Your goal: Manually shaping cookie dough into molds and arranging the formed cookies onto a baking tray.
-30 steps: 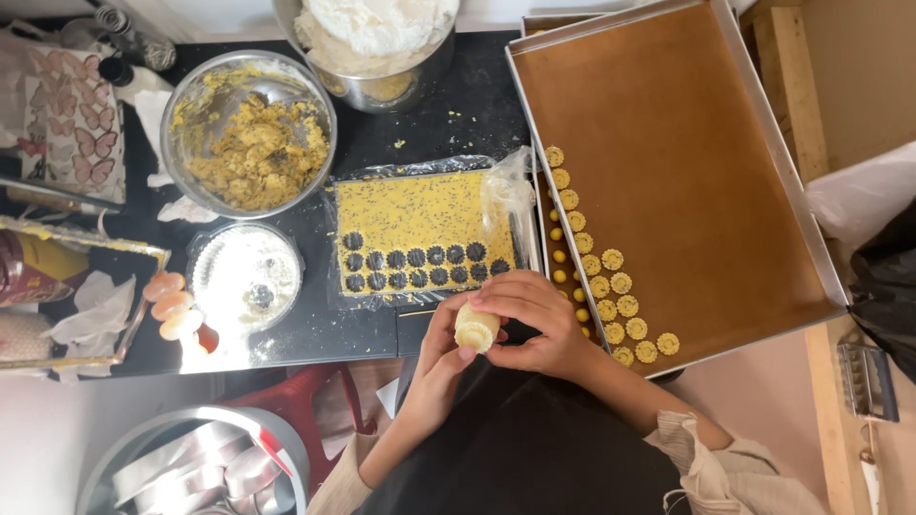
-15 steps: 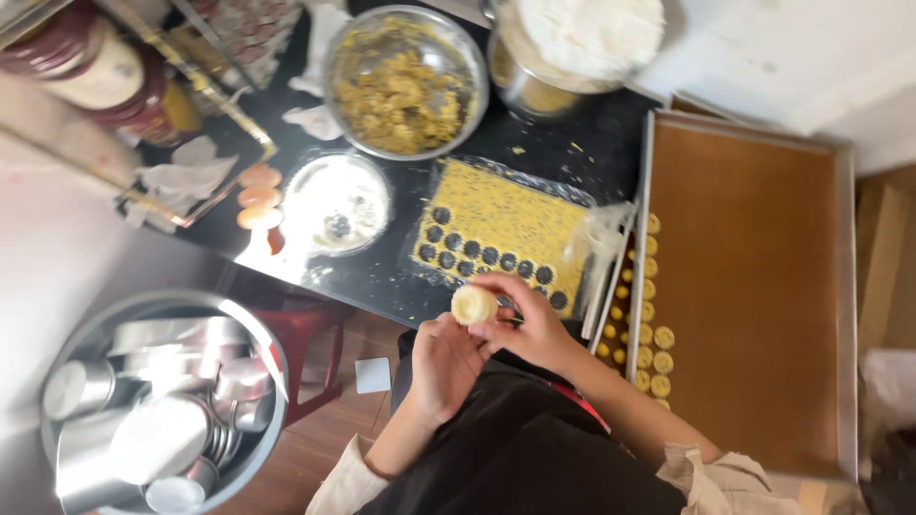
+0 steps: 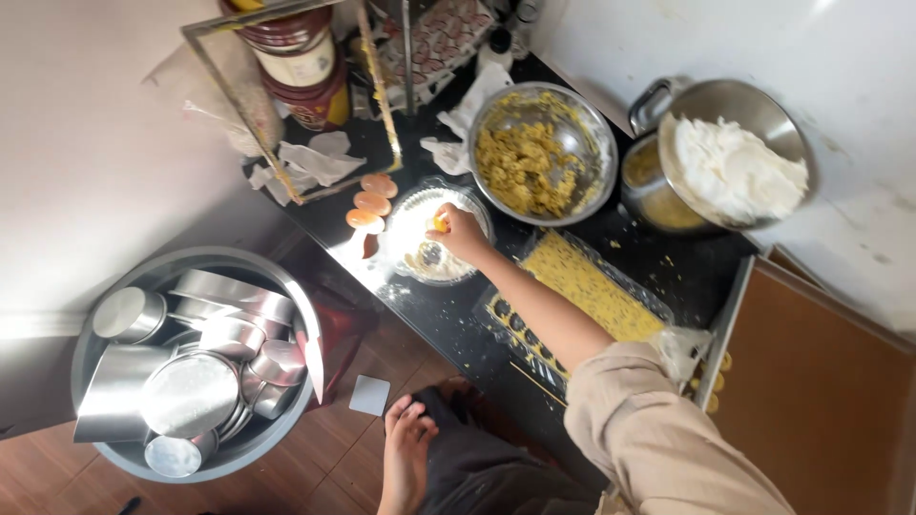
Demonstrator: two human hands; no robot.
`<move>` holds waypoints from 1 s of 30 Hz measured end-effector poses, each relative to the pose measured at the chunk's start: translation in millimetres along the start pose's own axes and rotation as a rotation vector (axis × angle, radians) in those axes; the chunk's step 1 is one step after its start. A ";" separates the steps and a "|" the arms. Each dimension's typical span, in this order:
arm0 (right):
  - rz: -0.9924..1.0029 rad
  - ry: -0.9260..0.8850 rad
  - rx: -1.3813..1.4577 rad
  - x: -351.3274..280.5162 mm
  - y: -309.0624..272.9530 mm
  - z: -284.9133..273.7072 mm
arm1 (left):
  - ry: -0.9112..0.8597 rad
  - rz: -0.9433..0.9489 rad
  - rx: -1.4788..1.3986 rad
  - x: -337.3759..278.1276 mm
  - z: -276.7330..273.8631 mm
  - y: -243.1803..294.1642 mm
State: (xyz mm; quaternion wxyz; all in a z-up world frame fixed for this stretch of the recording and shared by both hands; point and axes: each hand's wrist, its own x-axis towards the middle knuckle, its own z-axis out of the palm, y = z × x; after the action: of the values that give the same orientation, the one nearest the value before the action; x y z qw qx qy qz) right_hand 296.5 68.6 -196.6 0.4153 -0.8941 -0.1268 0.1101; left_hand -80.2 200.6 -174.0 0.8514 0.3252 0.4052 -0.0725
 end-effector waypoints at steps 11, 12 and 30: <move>-0.247 -0.269 -0.532 11.2 -26.9 35.0 | 0.235 0.054 -0.169 11.7 -95.5 -28.5; -0.288 -0.276 -0.564 12.2 -24.2 36.6 | 0.233 0.066 -0.164 9.6 -93.3 -24.9; 0.387 -0.289 1.247 6.8 14.3 -25.4 | 0.229 0.080 -0.189 -18.1 -53.3 25.6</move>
State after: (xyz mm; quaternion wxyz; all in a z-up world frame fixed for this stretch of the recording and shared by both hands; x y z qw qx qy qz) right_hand 312.5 43.7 -192.3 0.8058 -0.4697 0.0689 0.3539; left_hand -116.6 250.7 -172.6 0.8287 0.2656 0.4913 0.0375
